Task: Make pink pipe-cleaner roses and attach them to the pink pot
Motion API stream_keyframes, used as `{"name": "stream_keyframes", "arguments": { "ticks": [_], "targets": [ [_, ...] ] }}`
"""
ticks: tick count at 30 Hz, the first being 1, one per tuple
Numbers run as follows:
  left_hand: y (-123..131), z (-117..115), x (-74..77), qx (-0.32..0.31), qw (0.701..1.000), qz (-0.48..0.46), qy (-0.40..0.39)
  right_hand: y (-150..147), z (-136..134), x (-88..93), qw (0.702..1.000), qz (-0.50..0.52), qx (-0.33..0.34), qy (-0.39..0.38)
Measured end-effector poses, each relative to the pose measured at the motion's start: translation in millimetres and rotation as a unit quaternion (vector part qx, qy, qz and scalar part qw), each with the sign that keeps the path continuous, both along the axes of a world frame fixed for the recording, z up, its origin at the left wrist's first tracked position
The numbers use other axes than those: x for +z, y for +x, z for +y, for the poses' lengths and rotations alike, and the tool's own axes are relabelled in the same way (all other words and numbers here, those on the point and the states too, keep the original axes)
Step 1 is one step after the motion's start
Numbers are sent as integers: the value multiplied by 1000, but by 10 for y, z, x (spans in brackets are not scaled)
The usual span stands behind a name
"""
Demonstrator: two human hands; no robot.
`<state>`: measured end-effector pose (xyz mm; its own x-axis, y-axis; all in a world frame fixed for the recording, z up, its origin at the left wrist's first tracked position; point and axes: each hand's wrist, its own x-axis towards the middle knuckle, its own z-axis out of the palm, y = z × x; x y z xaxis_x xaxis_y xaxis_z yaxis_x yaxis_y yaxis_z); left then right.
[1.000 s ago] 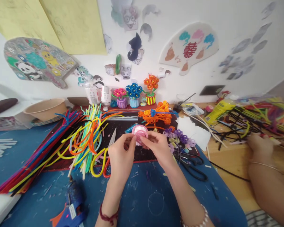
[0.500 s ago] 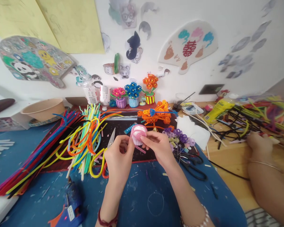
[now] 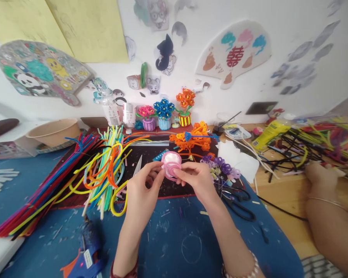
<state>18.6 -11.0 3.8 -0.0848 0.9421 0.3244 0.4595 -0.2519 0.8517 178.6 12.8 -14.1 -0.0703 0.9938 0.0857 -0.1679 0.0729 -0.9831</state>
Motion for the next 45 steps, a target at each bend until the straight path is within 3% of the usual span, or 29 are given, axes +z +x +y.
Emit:
{"name": "stream_keyframes", "arguments": {
  "ticks": [11, 20, 30, 45],
  "targets": [
    [112, -34, -46, 38, 996, -71, 31, -9, -13, 40, 999, 43, 19, -16],
    [180, -46, -84, 27, 988, -154, -16, -76, -11, -11, 996, 80, -28, -18],
    [218, -26, -152, 32, 969, -243, -18, -148, -46, 15, 993, 99, -55, -45],
    [234, 3, -179, 15, 962, -269, -36, -181, -42, -38, 994, 94, -56, 4]
  ]
}}
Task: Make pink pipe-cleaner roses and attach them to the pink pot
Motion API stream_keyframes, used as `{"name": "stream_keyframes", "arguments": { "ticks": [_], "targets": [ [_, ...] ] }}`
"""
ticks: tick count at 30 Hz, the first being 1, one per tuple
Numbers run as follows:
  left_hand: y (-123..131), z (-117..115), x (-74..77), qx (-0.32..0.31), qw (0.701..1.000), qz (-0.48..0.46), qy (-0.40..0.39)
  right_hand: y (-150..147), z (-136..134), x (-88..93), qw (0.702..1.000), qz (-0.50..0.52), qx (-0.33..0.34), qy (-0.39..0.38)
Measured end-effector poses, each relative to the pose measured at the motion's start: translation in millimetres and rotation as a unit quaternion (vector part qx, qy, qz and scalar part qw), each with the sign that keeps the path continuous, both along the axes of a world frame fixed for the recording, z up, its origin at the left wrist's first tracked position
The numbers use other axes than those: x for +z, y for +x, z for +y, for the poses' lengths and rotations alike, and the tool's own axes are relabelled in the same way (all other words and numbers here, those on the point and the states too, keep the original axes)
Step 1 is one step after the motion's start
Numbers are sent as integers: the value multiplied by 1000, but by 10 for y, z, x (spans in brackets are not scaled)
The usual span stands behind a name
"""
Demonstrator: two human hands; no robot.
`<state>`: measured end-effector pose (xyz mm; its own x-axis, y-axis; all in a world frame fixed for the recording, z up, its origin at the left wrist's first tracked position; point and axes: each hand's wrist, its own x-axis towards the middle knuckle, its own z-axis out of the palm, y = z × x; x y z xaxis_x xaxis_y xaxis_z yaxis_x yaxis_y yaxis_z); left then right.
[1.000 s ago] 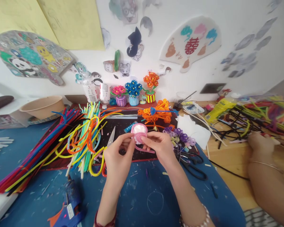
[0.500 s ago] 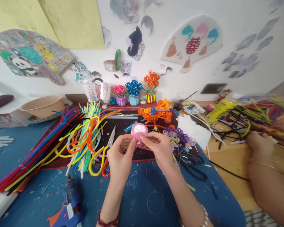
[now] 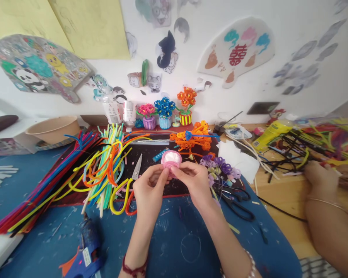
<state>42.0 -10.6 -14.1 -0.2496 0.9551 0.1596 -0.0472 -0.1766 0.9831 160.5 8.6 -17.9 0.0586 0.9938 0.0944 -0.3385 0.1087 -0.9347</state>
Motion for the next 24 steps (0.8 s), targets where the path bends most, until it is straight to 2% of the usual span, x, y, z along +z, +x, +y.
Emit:
{"name": "stream_keyframes", "arguments": {
  "ticks": [7, 18, 24],
  "targets": [
    [-71, -12, 31, -22, 1000, 14, -10, 120, 39, 18, 998, -41, 51, -18],
    [-143, -17, 96, -72, 993, 88, -28, 179, 53, 13, 996, -50, 57, -43],
    [-159, -27, 105, -90, 991, 90, -34, 181, 58, 11, 995, -47, 64, -57]
  ]
}}
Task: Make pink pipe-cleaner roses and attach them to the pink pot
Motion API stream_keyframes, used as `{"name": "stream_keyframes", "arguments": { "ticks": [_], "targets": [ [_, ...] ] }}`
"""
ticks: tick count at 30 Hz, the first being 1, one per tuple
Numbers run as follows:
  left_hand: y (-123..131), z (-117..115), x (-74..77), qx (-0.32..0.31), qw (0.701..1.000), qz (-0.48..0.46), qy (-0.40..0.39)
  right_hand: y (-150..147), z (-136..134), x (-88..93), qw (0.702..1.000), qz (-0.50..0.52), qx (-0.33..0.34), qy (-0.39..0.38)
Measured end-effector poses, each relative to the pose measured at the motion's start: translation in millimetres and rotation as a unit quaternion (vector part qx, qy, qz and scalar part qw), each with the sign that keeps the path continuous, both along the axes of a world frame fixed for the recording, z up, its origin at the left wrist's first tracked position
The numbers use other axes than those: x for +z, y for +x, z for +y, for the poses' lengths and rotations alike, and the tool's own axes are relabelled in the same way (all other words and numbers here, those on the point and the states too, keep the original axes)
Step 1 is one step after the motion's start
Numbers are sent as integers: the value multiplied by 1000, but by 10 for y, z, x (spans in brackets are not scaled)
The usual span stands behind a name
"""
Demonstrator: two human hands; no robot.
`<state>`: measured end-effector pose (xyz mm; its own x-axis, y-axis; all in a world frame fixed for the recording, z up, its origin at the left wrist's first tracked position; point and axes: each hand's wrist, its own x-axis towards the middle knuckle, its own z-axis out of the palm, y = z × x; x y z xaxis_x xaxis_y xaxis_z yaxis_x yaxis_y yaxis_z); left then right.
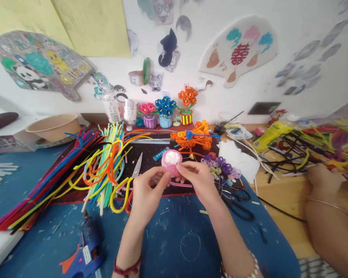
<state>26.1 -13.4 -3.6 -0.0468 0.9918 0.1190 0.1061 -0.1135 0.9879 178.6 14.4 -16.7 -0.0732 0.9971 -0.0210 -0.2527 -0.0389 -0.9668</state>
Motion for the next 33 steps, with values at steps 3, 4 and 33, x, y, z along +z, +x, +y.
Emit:
{"name": "stream_keyframes", "arguments": {
  "ticks": [3, 4, 33],
  "targets": [
    [0, 13, -4, 8, 1000, -8, -6, 2, 3, 1, 1000, 2, 14, 0],
    [-1, 21, -9, 12, 1000, -12, -8, 2, 3, 0, 1000, 3, 18, 1],
    [89, 81, -186, 85, 989, -119, 18, -126, -32, -28, 999, 29, -28, 2]
  ]
}}
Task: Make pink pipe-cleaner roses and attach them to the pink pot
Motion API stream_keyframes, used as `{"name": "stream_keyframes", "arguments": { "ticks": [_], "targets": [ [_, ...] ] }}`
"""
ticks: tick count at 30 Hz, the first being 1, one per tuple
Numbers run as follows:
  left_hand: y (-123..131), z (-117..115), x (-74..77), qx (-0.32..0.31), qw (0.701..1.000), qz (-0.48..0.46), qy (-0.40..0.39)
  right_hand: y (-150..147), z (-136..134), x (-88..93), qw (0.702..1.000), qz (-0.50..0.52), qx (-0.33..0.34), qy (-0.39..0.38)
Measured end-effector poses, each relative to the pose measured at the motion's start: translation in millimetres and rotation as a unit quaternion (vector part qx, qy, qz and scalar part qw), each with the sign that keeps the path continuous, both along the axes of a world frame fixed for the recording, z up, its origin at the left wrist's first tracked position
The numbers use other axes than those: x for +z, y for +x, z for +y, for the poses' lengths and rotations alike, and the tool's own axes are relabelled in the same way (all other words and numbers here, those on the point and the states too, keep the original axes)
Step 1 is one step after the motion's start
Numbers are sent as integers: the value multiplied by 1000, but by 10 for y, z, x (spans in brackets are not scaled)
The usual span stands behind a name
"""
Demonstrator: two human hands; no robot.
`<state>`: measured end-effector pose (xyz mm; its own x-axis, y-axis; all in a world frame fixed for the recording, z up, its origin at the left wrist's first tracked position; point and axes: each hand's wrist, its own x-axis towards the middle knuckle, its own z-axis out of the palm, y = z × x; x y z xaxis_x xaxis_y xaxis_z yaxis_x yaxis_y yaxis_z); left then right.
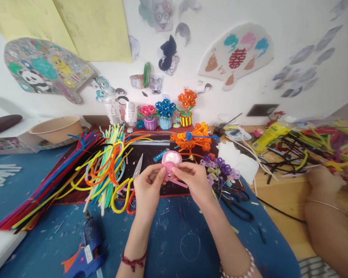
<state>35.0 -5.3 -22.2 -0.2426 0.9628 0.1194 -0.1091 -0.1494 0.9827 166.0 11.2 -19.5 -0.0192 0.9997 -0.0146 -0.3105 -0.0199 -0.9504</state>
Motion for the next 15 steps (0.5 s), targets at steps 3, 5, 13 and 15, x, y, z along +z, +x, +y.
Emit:
{"name": "stream_keyframes", "arguments": {
  "ticks": [3, 5, 13, 15],
  "targets": [
    [31, -3, -21, 18, 1000, -7, 7, -50, -10, -22, 1000, 13, -19, 1],
    [50, -3, -37, 28, 1000, -9, 7, -76, -14, -38, 999, 26, -24, -2],
    [2, -6, -28, 17, 999, 26, -18, 40, 35, -38, 999, -3, 45, -21],
    [-29, -10, 1, -9, 999, 39, -27, 89, 47, -24, 998, -21, 59, -18]
  ]
}}
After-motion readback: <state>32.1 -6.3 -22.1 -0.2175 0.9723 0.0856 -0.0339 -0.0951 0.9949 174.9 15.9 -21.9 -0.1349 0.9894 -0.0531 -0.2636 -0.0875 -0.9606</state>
